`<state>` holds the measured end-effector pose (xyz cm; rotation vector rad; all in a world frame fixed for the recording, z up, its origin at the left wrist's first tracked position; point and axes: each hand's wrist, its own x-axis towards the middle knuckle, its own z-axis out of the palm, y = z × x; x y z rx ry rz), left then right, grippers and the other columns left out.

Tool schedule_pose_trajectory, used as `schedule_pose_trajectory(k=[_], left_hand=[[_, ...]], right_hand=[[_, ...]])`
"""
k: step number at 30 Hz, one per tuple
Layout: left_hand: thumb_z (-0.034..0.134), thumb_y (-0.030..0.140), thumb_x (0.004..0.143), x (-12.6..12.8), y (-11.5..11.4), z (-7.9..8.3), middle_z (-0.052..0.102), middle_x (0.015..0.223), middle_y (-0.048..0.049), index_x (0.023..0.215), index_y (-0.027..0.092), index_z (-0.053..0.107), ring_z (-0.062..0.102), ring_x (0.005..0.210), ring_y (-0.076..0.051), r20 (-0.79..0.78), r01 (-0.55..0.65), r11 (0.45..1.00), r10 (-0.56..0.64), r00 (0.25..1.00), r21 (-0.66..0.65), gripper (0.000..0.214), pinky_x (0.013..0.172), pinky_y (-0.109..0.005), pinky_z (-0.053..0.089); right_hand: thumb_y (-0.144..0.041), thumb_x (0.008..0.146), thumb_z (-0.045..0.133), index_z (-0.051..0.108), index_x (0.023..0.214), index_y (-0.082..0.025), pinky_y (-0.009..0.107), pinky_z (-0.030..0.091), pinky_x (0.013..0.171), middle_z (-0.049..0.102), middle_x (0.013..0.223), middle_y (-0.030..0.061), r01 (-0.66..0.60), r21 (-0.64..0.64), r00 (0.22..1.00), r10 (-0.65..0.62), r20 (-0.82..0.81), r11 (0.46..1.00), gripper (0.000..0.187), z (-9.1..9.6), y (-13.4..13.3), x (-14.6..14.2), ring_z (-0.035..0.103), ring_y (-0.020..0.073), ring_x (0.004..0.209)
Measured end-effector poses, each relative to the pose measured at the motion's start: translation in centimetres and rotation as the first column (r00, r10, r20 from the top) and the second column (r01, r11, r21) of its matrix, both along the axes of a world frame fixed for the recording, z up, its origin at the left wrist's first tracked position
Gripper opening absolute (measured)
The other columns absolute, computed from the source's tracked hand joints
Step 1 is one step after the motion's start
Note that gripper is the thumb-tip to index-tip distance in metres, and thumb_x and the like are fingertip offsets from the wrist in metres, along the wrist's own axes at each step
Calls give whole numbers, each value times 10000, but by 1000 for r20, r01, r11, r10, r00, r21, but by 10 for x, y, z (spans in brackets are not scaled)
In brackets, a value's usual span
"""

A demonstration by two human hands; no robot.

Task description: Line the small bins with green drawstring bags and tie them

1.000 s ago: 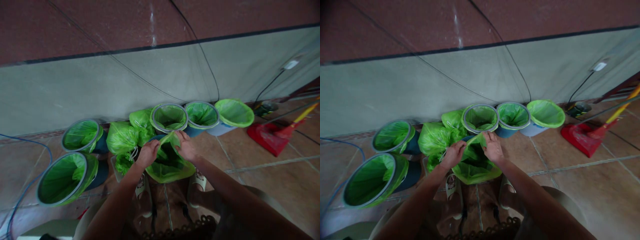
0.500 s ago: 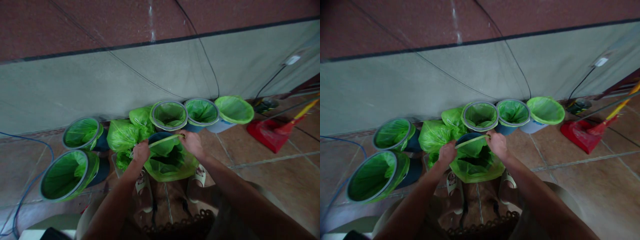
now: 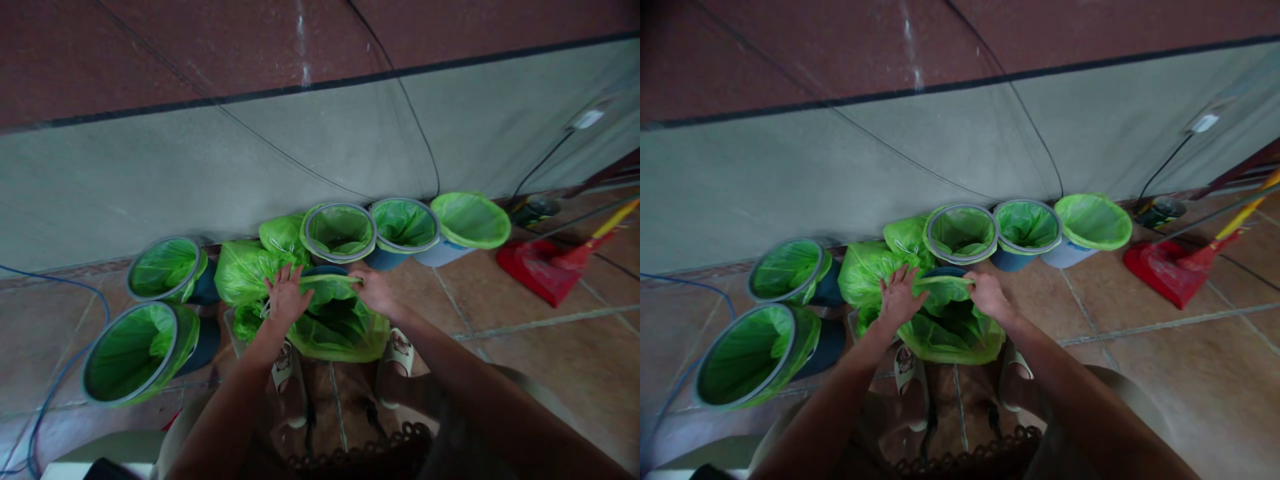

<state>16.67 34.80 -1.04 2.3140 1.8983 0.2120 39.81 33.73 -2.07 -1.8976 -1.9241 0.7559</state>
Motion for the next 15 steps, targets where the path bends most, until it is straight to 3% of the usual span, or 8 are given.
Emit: schedule_pose_trajectory(k=[5,8,11,15], left_hand=[[588,346,903,9,4,5,662,1281,-63,1280,278,600,574,1210,-256,164,211,977,-206,965,-12,384,1161,-550,250],[515,268,947,13,3,5,745,1044,-22,1045,268,696,658,1031,-211,193,222,975,-213,958,-29,206,1167,-526,227],[517,285,951,10,6,4,758,972,-11,957,255,711,679,942,-196,204,204,978,-193,960,-38,196,1118,-460,310],[517,330,953,3,10,6,761,925,-30,923,245,732,684,864,-188,146,185,979,-171,974,-83,233,931,-334,441]], right_hand=[[-196,868,541,735,959,-181,224,436,712,745,854,12,-114,65,967,126,-221,991,215,5,-7,-9,648,142,747],[-217,871,554,733,982,-190,232,441,746,752,918,18,-131,105,949,156,-274,986,212,7,-8,-13,663,148,805],[-236,872,561,732,982,-197,235,442,725,750,899,19,-105,89,966,123,-229,991,207,9,-7,-9,659,148,780],[-240,881,545,740,892,-198,242,426,677,729,791,20,-62,64,998,63,-29,996,200,13,-3,2,636,151,705]])
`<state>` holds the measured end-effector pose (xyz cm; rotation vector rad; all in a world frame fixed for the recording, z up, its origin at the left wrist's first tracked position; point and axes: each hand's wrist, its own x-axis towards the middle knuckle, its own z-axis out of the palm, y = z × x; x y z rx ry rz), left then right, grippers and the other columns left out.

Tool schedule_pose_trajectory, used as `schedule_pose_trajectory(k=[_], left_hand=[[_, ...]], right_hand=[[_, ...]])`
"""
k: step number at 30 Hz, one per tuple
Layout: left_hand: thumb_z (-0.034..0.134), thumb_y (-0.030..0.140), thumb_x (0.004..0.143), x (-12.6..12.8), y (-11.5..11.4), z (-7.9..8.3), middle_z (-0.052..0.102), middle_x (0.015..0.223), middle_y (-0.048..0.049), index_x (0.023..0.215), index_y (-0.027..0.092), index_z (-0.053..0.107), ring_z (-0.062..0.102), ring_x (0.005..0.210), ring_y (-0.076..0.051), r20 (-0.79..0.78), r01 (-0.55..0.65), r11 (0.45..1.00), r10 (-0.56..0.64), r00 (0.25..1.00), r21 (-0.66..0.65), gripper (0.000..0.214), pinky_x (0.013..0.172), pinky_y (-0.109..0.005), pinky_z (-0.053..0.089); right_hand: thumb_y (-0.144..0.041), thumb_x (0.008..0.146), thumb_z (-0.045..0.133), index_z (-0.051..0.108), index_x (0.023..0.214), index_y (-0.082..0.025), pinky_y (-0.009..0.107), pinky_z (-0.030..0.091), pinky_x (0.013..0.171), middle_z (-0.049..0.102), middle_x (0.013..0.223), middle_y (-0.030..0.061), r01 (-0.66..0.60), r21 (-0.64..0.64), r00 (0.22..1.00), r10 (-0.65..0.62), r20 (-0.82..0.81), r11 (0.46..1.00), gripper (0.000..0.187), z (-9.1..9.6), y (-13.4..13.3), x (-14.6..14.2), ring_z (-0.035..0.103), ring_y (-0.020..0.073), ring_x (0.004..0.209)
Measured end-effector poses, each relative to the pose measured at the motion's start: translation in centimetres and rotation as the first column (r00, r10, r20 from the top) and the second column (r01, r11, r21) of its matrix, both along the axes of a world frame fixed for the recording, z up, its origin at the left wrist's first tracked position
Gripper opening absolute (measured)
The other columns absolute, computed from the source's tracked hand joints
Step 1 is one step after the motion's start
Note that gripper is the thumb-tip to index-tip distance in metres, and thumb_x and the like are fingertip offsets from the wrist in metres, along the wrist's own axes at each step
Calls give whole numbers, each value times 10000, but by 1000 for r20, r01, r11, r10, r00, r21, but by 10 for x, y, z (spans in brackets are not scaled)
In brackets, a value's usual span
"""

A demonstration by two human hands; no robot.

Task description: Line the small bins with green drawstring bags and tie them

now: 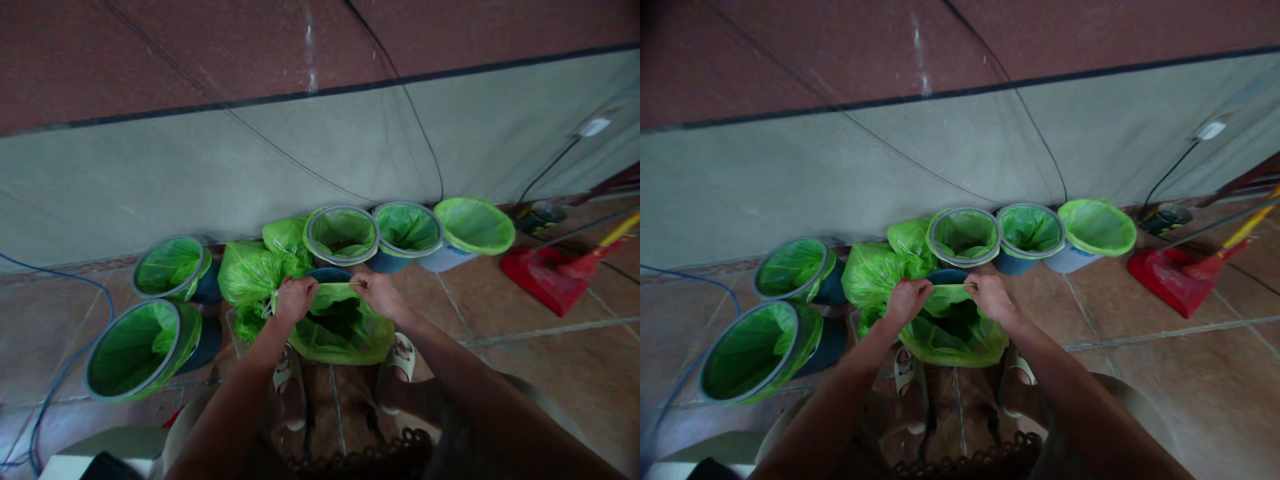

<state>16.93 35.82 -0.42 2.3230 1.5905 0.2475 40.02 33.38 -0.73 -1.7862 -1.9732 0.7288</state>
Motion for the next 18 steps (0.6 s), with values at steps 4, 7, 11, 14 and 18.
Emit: schedule_pose_trajectory(k=[4,7,11,14,18], left_hand=[[496,325,961,-3,1,1,756,951,-31,947,252,735,677,863,-176,-32,-60,998,60,998,-14,250,786,-271,453],[479,322,970,1,-2,0,747,952,-27,952,251,727,668,859,-167,-35,-23,1000,23,999,6,258,779,-265,448],[432,330,989,10,-9,2,719,944,-40,976,248,717,645,883,-172,-51,80,993,-76,996,82,297,818,-278,450],[404,319,1000,15,-15,5,694,967,-48,1003,243,710,629,923,-167,-53,109,988,-103,993,111,315,836,-273,453],[394,312,1002,16,-16,8,667,1030,-55,1016,239,702,626,929,-163,-103,88,994,-81,991,65,317,793,-261,467]], right_hand=[[-233,894,527,734,936,-199,272,439,721,737,839,55,36,6,974,-36,225,999,214,5,-2,2,658,184,763],[-205,863,568,701,1097,-169,298,456,835,730,1007,106,-11,46,951,-4,309,999,271,8,-6,-3,656,223,936],[-208,841,606,660,1210,-170,348,396,1014,666,1221,114,-160,145,937,105,333,976,375,15,-7,-12,560,263,1166],[-242,913,515,716,1061,-206,333,436,911,721,1052,108,-157,19,924,139,356,987,253,19,-7,-15,622,254,1045],[-239,966,400,718,1050,-227,277,443,737,741,900,105,-60,-79,917,86,390,995,328,20,-8,-13,676,216,851]])
